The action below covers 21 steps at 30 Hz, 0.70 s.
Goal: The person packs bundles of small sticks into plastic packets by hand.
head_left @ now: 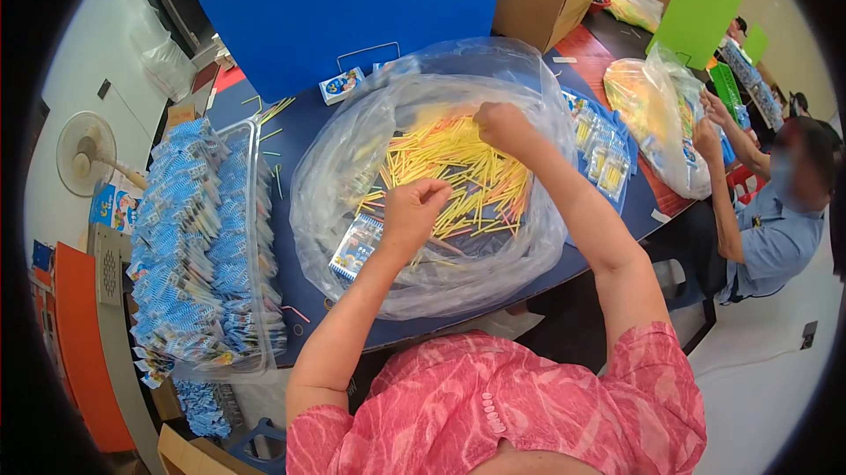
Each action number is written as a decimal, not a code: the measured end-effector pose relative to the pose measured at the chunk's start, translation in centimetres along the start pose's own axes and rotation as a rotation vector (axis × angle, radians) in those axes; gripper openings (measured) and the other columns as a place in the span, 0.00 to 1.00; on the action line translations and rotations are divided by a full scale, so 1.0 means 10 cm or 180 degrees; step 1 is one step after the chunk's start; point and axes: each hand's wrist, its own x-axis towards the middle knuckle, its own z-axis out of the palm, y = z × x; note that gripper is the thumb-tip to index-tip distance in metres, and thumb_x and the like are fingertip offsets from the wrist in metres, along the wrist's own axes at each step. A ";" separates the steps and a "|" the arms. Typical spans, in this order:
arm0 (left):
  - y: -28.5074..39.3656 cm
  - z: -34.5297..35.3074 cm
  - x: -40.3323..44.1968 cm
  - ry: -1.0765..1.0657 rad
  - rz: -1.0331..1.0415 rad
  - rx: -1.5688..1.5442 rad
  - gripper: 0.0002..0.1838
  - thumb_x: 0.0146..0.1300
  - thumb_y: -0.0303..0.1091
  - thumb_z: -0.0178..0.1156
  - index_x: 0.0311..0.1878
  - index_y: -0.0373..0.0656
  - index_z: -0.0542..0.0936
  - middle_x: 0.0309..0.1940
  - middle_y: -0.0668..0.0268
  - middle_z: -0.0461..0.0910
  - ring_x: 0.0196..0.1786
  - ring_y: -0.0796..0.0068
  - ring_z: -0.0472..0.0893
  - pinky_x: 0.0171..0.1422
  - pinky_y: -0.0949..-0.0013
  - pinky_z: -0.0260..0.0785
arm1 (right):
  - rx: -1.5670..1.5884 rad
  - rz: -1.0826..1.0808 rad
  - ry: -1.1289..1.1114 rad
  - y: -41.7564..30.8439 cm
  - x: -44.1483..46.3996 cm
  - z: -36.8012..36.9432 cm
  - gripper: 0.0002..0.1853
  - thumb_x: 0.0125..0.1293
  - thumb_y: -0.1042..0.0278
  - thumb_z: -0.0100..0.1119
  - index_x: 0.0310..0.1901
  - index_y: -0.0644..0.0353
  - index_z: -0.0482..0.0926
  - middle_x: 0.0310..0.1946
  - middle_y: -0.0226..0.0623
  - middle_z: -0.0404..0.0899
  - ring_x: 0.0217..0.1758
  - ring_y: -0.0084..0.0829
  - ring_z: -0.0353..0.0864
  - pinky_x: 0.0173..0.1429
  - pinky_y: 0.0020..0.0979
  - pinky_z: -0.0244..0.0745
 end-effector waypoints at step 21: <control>0.00 0.08 0.36 -0.0859 -0.1189 -0.1468 0.10 0.64 0.37 0.62 0.40 0.40 0.78 0.19 0.77 0.68 0.22 0.85 0.67 0.25 0.76 0.56 | 0.3086 0.0981 0.0572 -0.79 -0.35 -0.41 0.10 0.60 0.68 0.61 0.39 0.66 0.80 0.26 0.40 0.80 0.34 0.28 0.81 0.41 0.29 0.73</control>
